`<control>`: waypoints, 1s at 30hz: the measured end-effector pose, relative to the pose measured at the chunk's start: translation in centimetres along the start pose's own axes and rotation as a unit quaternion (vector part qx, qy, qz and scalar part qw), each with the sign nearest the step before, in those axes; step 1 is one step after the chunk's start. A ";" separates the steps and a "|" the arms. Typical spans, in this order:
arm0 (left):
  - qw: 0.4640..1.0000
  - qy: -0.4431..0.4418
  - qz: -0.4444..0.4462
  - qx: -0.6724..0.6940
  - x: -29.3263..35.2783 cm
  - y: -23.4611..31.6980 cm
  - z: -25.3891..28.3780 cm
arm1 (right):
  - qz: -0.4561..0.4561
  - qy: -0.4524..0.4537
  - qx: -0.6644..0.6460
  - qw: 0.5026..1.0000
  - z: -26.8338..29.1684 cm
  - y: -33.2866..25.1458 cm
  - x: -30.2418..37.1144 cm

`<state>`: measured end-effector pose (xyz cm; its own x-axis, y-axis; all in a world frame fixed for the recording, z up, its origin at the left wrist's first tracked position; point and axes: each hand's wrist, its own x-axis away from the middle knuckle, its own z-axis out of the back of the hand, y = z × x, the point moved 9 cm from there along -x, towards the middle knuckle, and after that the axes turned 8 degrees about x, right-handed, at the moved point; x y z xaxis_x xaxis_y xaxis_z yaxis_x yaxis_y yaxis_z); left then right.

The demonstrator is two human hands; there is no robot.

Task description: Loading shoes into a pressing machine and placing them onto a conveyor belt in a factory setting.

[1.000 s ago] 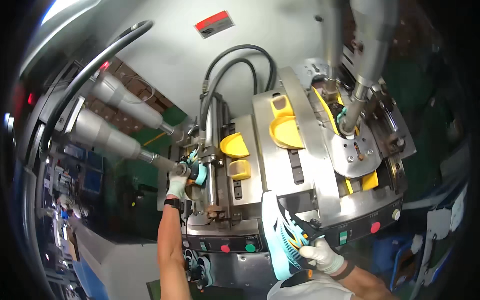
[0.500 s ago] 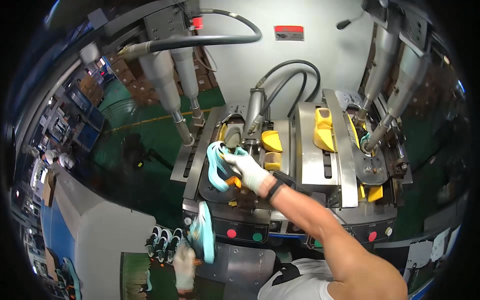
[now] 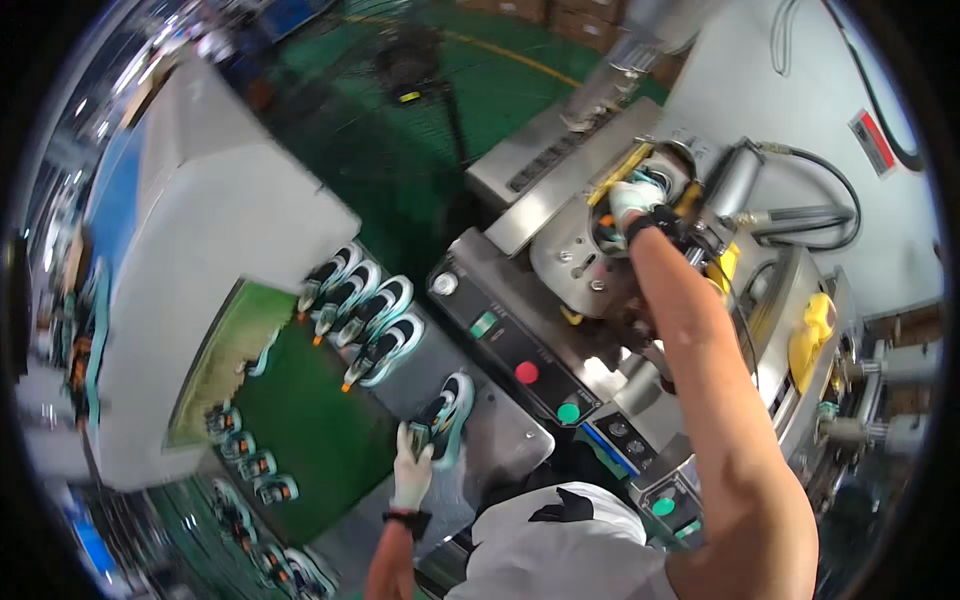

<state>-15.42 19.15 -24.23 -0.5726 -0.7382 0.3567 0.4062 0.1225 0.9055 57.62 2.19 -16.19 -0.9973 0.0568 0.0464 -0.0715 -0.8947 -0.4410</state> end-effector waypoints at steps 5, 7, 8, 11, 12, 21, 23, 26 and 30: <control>0.935 -0.086 -0.248 -0.238 -7.6 -1.8 -5.3 | 0.023 -0.113 -0.268 0.956 4.6 7.6 -5.8; 0.943 0.004 -0.206 -0.263 -6.0 -3.7 2.8 | 0.056 -0.190 -0.240 0.950 3.0 -2.0 6.1; 0.945 -0.003 -0.209 -0.252 -7.6 -3.4 2.4 | 0.138 -0.127 -0.221 0.957 7.1 -2.4 7.8; 0.943 0.029 -0.220 -0.247 -10.5 -4.2 8.3 | 0.264 -0.113 -0.310 0.906 12.1 -6.0 27.2; 0.941 0.017 -0.244 -0.236 -11.5 -3.3 8.2 | 0.269 -0.109 -0.302 0.908 13.5 -5.6 33.4; 0.937 -0.058 -0.309 -0.152 -14.9 2.6 13.7 | 0.302 -0.059 0.361 0.880 -5.1 11.6 47.6; 0.892 0.102 -0.378 -0.225 -16.9 5.0 24.2 | 0.330 -0.084 0.341 0.876 -5.6 9.5 48.7; 0.847 0.245 -0.329 -0.339 -26.2 5.7 37.1 | 0.352 -0.067 0.333 0.872 -5.2 11.2 48.1; 0.846 0.183 -0.164 -0.474 -39.0 -0.6 48.5 | 0.350 -0.012 0.290 0.891 -5.4 11.8 50.0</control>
<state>-27.88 80.00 -27.54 -0.5776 -0.8059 -0.1303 0.7553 -0.5881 0.2891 6.79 -3.20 -23.89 -0.7934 -0.6076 -0.0361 0.5946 -0.7863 0.1679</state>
